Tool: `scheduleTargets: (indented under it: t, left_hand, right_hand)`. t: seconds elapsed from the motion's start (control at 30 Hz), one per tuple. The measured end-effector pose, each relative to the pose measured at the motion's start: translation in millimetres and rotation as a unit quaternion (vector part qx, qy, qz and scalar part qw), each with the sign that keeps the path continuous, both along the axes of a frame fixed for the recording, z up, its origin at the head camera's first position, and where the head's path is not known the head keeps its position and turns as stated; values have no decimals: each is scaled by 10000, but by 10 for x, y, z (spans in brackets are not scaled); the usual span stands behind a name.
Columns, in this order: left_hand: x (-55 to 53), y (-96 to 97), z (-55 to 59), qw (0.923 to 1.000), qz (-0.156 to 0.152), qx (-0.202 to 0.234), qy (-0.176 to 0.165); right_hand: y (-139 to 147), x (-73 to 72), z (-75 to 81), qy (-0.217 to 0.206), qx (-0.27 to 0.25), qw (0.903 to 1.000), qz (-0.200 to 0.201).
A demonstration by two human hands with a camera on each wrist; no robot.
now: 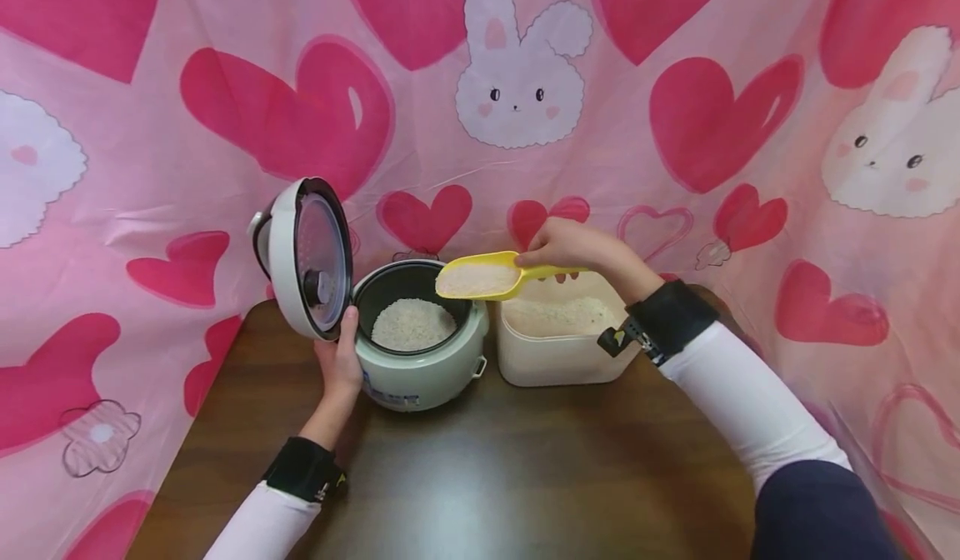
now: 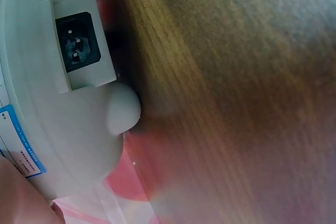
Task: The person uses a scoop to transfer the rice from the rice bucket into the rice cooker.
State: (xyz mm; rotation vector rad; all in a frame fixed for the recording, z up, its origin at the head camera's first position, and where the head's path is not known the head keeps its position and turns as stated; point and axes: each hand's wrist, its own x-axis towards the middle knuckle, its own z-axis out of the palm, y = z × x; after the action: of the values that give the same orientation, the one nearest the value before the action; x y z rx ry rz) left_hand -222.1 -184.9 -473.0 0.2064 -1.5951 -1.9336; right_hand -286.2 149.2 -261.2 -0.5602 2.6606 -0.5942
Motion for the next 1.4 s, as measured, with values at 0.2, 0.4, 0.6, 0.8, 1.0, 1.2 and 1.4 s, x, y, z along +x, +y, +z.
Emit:
scheduleTargets:
  t: [0.2, 0.4, 0.6, 0.8, 1.0, 1.2, 1.4]
  left_hand:
    - [-22, 10, -1, 9998, -50, 68, 162]
    - [-35, -6, 22, 9998, -56, -4, 183]
    - [-17, -8, 37, 9999, -41, -65, 99]
    - [-21, -24, 45, 9999, -46, -45, 142]
    - [1, -12, 23, 10000, -43, 8, 64]
    - [7, 6, -2, 9997, -66, 183, 144]
    - [0, 8, -19, 9998, -29, 146, 138]
  right_hand:
    - [-192, 13, 151, 182, 451, 9988, 45]
    - [-317, 48, 218, 341, 555, 9979, 38]
    - [-403, 85, 202, 456, 670, 9966, -114]
    - [-516, 133, 225, 781, 924, 9923, -261]
    - [-658, 201, 185, 1116, 1246, 9856, -235]
    - [-779, 271, 122, 1697, 1498, 9740, -113]
    - [-876, 297, 88, 1969, 1648, 9664, -146]
